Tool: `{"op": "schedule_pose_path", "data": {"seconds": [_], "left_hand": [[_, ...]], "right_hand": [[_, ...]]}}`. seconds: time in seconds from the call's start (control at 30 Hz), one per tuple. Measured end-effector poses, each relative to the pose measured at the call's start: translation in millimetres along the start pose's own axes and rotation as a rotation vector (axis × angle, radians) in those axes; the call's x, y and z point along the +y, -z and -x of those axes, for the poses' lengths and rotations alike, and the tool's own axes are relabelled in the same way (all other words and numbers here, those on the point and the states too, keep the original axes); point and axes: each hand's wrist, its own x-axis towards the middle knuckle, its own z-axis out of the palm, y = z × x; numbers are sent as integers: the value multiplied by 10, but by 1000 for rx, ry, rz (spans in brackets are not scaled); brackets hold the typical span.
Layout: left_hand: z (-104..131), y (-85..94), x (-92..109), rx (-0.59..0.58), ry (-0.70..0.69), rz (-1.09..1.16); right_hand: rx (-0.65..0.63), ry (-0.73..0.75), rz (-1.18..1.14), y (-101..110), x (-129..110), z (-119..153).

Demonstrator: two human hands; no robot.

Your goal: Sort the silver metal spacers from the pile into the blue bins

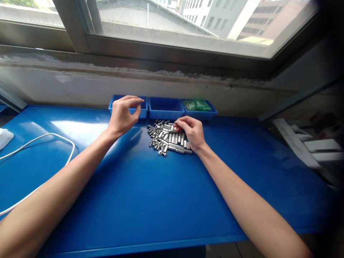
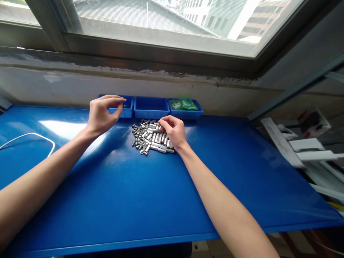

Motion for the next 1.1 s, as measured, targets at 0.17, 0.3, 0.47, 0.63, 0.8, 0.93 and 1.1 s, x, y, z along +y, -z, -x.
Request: {"op": "schedule_pose_path", "data": {"seconds": [0.17,0.3,0.47,0.63,0.8,0.93,1.1], "left_hand": [[43,-20,66,-520,-333,-68],[53,-39,-31,-695,-343,-97],[69,-47,-161,-720,-305,-137],[72,-61,-125,-636,-256,-94],[61,-72,-63,-545,-171,-54],[58,-80,-53,-510,-111,-17],[73,-91,-3,-512,-81,53]], "right_hand": [[0,-3,-12,-7,-5,0],[2,-3,-8,-9,4,0],[-6,3,-10,0,19,-2],[-12,4,-31,-5,8,1],[-11,-4,-25,-6,-1,3],[-20,-6,-48,-4,0,2],[-8,-15,-44,-17,-21,8]]}}
